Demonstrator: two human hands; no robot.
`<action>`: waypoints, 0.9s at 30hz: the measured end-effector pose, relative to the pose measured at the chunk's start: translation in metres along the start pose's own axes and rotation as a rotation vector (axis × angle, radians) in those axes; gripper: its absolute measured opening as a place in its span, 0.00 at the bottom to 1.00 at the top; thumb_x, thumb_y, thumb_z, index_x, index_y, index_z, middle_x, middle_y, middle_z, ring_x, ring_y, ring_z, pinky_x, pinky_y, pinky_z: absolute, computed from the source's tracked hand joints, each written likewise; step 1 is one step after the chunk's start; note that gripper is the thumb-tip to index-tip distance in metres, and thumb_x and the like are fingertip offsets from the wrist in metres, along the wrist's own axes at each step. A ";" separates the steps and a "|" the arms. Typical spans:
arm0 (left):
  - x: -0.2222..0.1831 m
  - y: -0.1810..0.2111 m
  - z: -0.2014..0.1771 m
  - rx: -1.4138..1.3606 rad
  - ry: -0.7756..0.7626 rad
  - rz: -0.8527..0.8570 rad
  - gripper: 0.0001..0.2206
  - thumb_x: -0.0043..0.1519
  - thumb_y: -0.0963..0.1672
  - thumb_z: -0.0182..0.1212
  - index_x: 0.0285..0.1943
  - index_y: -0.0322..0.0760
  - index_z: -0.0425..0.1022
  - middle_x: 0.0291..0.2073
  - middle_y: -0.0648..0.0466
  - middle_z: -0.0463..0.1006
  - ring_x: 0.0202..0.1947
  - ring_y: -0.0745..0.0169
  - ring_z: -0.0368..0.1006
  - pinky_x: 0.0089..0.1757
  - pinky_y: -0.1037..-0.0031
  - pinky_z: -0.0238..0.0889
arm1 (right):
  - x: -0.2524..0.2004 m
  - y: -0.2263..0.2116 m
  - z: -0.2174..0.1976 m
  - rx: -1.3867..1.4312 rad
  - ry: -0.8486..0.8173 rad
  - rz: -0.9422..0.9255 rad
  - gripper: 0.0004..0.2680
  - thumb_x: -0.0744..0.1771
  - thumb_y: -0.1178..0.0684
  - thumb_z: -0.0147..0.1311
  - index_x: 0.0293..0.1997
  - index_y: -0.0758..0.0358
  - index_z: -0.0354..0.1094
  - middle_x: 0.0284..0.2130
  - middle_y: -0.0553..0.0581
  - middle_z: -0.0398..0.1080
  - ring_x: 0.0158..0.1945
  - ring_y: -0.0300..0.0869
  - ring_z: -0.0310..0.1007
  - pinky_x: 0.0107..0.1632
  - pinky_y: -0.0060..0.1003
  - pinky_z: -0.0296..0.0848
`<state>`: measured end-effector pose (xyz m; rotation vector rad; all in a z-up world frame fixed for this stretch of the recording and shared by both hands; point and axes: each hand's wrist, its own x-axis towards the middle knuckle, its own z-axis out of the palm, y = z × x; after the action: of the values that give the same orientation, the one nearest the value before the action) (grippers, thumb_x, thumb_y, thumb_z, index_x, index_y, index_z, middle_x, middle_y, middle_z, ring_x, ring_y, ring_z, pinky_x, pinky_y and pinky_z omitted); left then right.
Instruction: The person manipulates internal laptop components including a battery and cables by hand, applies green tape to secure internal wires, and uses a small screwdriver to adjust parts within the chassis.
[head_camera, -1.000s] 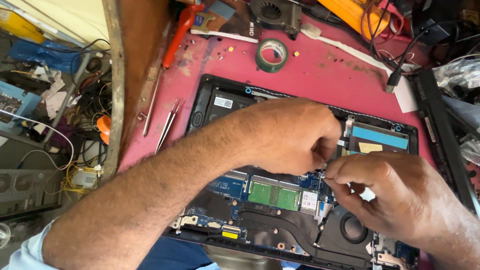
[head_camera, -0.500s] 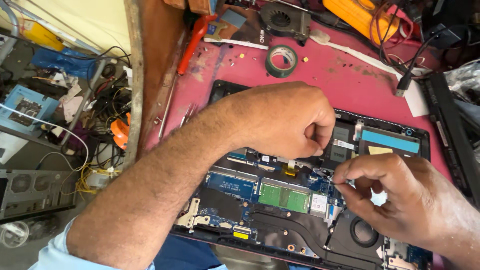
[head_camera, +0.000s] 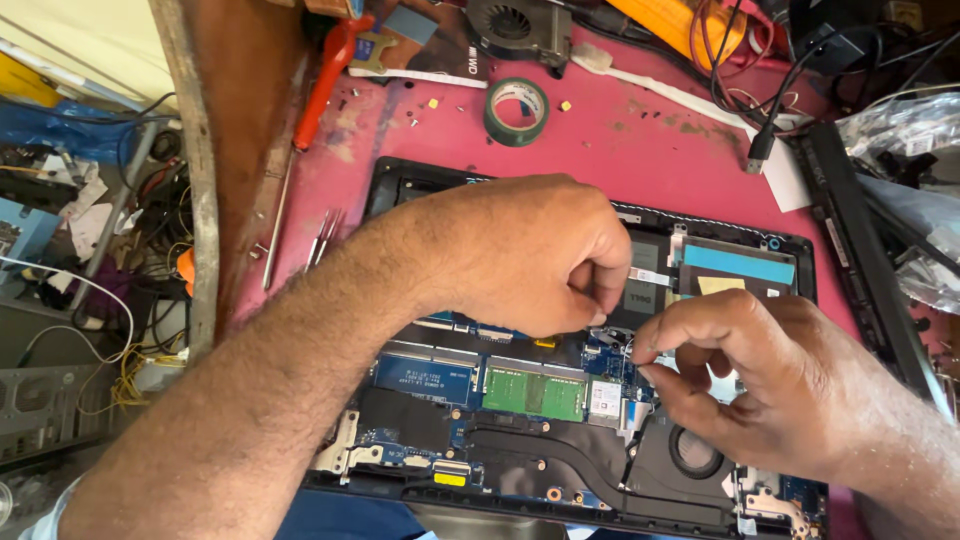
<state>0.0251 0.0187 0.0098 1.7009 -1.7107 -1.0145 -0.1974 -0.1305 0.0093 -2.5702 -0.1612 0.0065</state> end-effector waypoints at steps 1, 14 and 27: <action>0.000 -0.001 -0.001 0.007 0.008 -0.014 0.05 0.50 0.42 0.65 0.34 0.42 0.82 0.25 0.59 0.85 0.27 0.69 0.82 0.32 0.72 0.74 | 0.000 0.000 0.000 -0.004 0.002 0.005 0.18 0.62 0.58 0.66 0.51 0.61 0.58 0.39 0.48 0.77 0.29 0.33 0.77 0.28 0.28 0.77; 0.004 -0.023 -0.009 0.040 0.457 0.218 0.04 0.56 0.43 0.69 0.36 0.39 0.81 0.25 0.57 0.82 0.27 0.70 0.80 0.31 0.74 0.73 | -0.001 0.005 -0.001 0.065 -0.022 0.119 0.17 0.62 0.58 0.65 0.50 0.59 0.59 0.35 0.45 0.77 0.30 0.31 0.77 0.30 0.28 0.75; 0.000 -0.036 -0.019 -0.041 0.533 0.233 0.02 0.56 0.41 0.67 0.36 0.38 0.80 0.26 0.57 0.84 0.28 0.72 0.83 0.31 0.75 0.74 | -0.007 0.017 0.013 0.038 0.090 0.078 0.18 0.61 0.58 0.66 0.50 0.59 0.58 0.35 0.43 0.79 0.28 0.27 0.75 0.28 0.25 0.72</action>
<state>0.0618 0.0187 -0.0075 1.5241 -1.4732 -0.4332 -0.2029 -0.1387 -0.0106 -2.5319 -0.0268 -0.0759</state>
